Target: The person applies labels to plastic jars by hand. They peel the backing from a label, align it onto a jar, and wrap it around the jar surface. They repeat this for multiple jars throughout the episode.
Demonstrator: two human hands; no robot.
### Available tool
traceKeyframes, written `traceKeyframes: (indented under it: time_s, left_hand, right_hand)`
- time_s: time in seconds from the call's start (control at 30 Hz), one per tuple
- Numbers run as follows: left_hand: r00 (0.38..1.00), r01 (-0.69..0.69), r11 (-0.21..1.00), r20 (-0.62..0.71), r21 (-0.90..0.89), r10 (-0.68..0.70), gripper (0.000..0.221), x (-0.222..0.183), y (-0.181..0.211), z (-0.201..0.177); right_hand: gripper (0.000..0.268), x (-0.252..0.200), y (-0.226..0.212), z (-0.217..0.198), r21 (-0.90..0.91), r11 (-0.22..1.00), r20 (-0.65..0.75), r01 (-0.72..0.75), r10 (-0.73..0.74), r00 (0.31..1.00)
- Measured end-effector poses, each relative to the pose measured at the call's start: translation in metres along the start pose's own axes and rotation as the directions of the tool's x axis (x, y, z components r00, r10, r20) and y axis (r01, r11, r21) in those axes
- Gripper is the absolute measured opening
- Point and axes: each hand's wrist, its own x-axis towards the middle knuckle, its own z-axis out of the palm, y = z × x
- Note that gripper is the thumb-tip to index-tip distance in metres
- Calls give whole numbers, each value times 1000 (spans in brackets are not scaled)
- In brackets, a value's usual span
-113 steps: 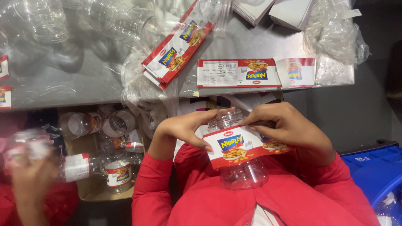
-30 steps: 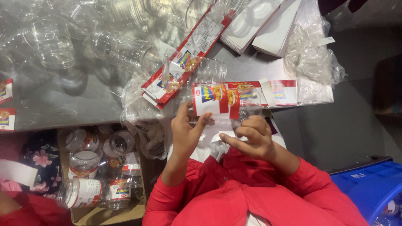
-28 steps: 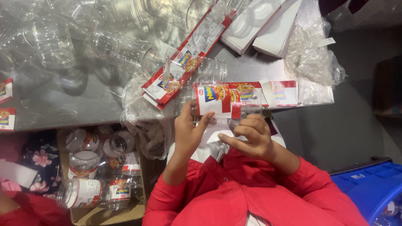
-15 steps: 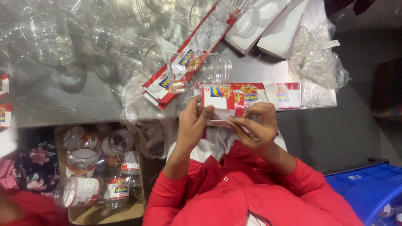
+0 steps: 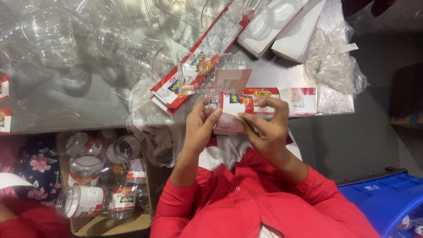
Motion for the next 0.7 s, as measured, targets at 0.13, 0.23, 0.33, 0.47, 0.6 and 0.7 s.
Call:
traceKeyframes:
  time_s: [0.13, 0.23, 0.33, 0.47, 0.6, 0.7]
  left_hand:
    - [999, -26, 1000, -25, 18, 27, 47, 8, -12, -4]
    - [996, -50, 999, -72, 0, 50, 44, 4, -17, -3]
    - [990, -66, 998, -126, 0, 66, 42, -1, -19, 1]
    - [985, -139, 989, -112, -44, 134, 41, -16, -8, -6]
    - [970, 52, 890, -236, 454, 64, 40, -64, 43, -63]
    - [898, 208, 729, -423, 652, 123, 44, -124, 96, -112]
  right_hand:
    - [28, 8, -5, 8, -62, 998, 50, -20, 23, 998]
    - [40, 10, -7, 13, -188, 982, 55, -8, 19, 998]
    - [42, 6, -6, 15, -227, 974, 75, -21, 39, 996]
    - [44, -3, 3, 12, -37, 994, 97, -106, 110, 989]
    - [42, -17, 18, 8, 79, 995, 108, -69, 60, 992]
    - [42, -31, 35, 13, 73, 995, 258, 66, -83, 962]
